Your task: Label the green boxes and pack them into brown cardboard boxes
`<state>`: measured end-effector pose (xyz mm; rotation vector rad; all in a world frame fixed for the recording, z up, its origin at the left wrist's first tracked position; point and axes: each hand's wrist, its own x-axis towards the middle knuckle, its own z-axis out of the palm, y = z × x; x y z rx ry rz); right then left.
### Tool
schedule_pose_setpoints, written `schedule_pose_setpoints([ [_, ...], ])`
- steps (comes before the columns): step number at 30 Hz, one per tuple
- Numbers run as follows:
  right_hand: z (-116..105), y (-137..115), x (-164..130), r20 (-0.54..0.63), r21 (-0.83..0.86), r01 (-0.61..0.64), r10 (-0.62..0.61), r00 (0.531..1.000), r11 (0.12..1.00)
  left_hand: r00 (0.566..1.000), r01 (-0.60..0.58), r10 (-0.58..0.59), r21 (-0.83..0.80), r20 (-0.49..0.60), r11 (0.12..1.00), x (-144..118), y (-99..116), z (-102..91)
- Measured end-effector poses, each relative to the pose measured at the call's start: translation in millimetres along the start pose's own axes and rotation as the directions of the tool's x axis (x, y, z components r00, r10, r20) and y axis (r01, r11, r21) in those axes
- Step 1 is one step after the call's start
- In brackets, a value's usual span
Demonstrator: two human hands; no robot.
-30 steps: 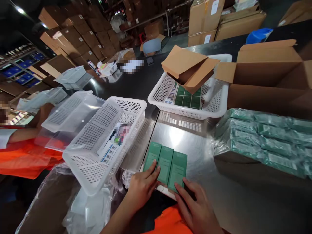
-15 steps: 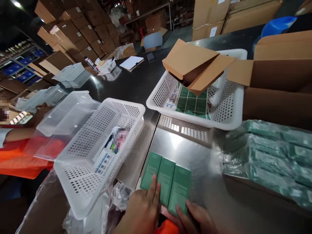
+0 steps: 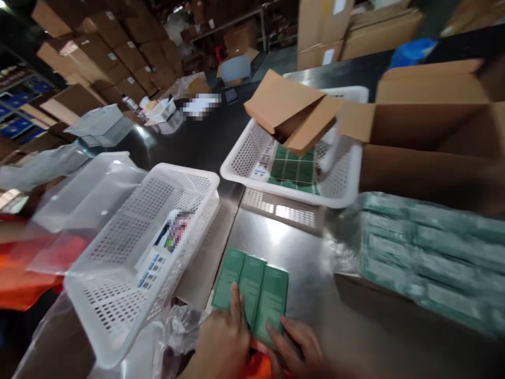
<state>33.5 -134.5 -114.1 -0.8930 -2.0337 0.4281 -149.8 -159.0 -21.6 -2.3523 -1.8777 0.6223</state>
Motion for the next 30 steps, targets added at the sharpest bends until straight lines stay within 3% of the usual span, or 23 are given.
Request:
schedule_pose_setpoints([
  [3,-15,-12,14,-0.051,0.124,-0.057,0.064,0.997,0.991,0.996,0.007,-0.009,-0.026,-0.088,1.0,-9,-10,11.3],
  [6,-53,-24,32,-0.059,0.19,-0.085,0.097,0.994,0.978,0.98,-0.006,-0.012,-0.089,-0.201,0.996,-15,-28,16.9],
  [9,-97,-27,55,-0.193,-0.069,-0.001,-0.012,0.981,0.998,0.958,0.039,-0.073,-0.127,-0.278,0.991,-24,-40,10.3],
  [12,-126,-16,82,-0.225,-0.505,-0.046,-0.08,0.971,0.862,0.894,0.101,-0.172,-0.19,-0.413,0.977,-36,-37,-7.3],
  [14,-131,-2,99,-0.17,-0.643,-0.075,-0.047,0.984,0.762,0.826,0.022,-0.198,-0.32,-0.528,0.947,-42,-27,-21.8],
  [16,-130,9,108,-0.112,-0.66,-0.042,-0.043,0.993,0.75,0.784,-0.109,-0.239,-0.505,-0.573,0.856,-44,-11,-35.1],
  [19,-128,15,104,-0.075,-0.563,0.016,-0.07,0.995,0.826,0.8,-0.207,-0.351,-0.774,-0.486,0.599,-39,20,-47.1],
  [22,-135,6,83,-0.077,-0.362,0.062,-0.096,0.992,0.93,0.892,-0.154,-0.37,-0.944,-0.26,0.292,-24,50,-48.8],
  [24,-138,-7,63,-0.214,-0.169,-0.016,-0.021,0.977,0.985,0.951,-0.065,-0.303,-0.998,-0.061,-0.004,-10,66,-48.2],
  [26,-137,-21,41,-0.35,0.052,-0.166,0.174,0.921,0.985,0.965,-0.013,-0.25,-0.932,0.084,-0.362,6,76,-50.1],
  [27,-135,-27,31,-0.353,0.135,-0.222,0.256,0.9,0.966,0.961,-0.011,-0.241,-0.858,0.132,-0.513,13,79,-52.5],
  [28,-132,-32,21,-0.314,0.183,-0.25,0.297,0.902,0.951,0.956,-0.022,-0.243,-0.781,0.168,-0.624,19,81,-55.8],
  [30,-126,-36,4,-0.162,0.207,-0.231,0.266,0.95,0.951,0.938,-0.049,-0.262,-0.663,0.226,-0.747,30,84,-63.9],
])
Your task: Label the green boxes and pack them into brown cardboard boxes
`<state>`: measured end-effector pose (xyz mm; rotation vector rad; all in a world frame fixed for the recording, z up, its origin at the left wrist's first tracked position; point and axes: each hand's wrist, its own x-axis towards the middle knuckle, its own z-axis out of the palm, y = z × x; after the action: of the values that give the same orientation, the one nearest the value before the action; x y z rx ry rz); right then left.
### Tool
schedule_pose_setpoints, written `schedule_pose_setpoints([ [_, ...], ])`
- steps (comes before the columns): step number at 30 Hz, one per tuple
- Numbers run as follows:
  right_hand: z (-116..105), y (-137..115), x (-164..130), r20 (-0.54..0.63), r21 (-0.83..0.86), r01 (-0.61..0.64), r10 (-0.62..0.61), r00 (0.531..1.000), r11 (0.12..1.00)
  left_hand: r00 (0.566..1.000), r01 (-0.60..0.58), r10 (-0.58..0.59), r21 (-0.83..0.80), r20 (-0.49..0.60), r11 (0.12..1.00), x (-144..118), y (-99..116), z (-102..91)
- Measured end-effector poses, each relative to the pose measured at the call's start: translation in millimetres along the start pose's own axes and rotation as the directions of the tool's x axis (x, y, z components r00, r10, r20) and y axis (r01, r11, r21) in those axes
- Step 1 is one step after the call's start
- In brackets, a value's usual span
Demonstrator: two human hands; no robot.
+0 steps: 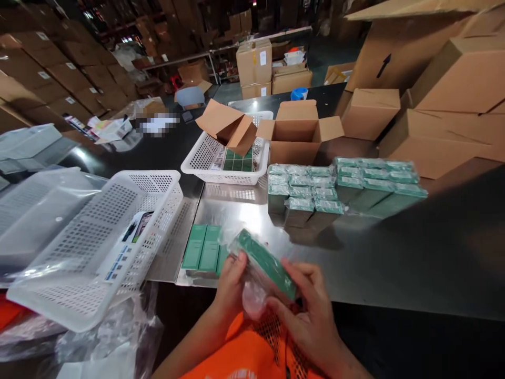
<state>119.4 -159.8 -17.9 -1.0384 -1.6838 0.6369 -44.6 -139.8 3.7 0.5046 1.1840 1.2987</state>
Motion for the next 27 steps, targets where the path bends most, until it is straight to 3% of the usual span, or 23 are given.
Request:
schedule_pose_setpoints([
  [3,-1,10,-15,0.188,-0.013,0.156,-0.15,0.971,0.988,0.998,0.06,-0.059,-0.113,0.007,0.992,1,2,11.0],
  [6,-4,19,-19,0.17,-0.052,0.236,-0.224,0.96,0.97,0.975,0.214,-0.203,-0.139,0.088,0.967,-9,-7,12.1],
  [9,-1,20,-19,0.103,-0.051,0.219,-0.213,0.972,0.974,0.952,0.306,-0.297,-0.198,0.072,0.931,-21,-22,4.6],
  [12,13,20,-19,0.129,-0.084,0.198,-0.187,0.974,0.977,0.936,0.346,-0.35,-0.278,0.034,0.896,-29,-35,-4.8],
  [16,35,24,-19,0.157,-0.055,0.141,-0.131,0.979,0.989,0.916,0.396,-0.4,-0.252,0.037,0.883,-33,-48,-14.3],
  [20,37,26,-8,0.296,0.044,0.091,-0.1,0.95,0.995,0.938,0.33,-0.34,-0.122,-0.072,0.936,-37,-54,-27.9],
  [23,27,29,3,0.384,0.128,0.029,-0.077,0.92,0.991,0.962,0.274,-0.272,0.117,-0.035,0.954,-44,-52,-43.0],
  [25,24,35,7,0.368,0.066,0.011,-0.035,0.929,0.998,0.991,0.104,-0.122,0.289,0.047,0.952,-50,-48,-52.8],
  [27,26,41,8,0.384,-0.056,0.058,-0.032,0.923,0.997,0.991,-0.125,0.098,0.407,0.088,0.905,-55,-46,-61.1],
])
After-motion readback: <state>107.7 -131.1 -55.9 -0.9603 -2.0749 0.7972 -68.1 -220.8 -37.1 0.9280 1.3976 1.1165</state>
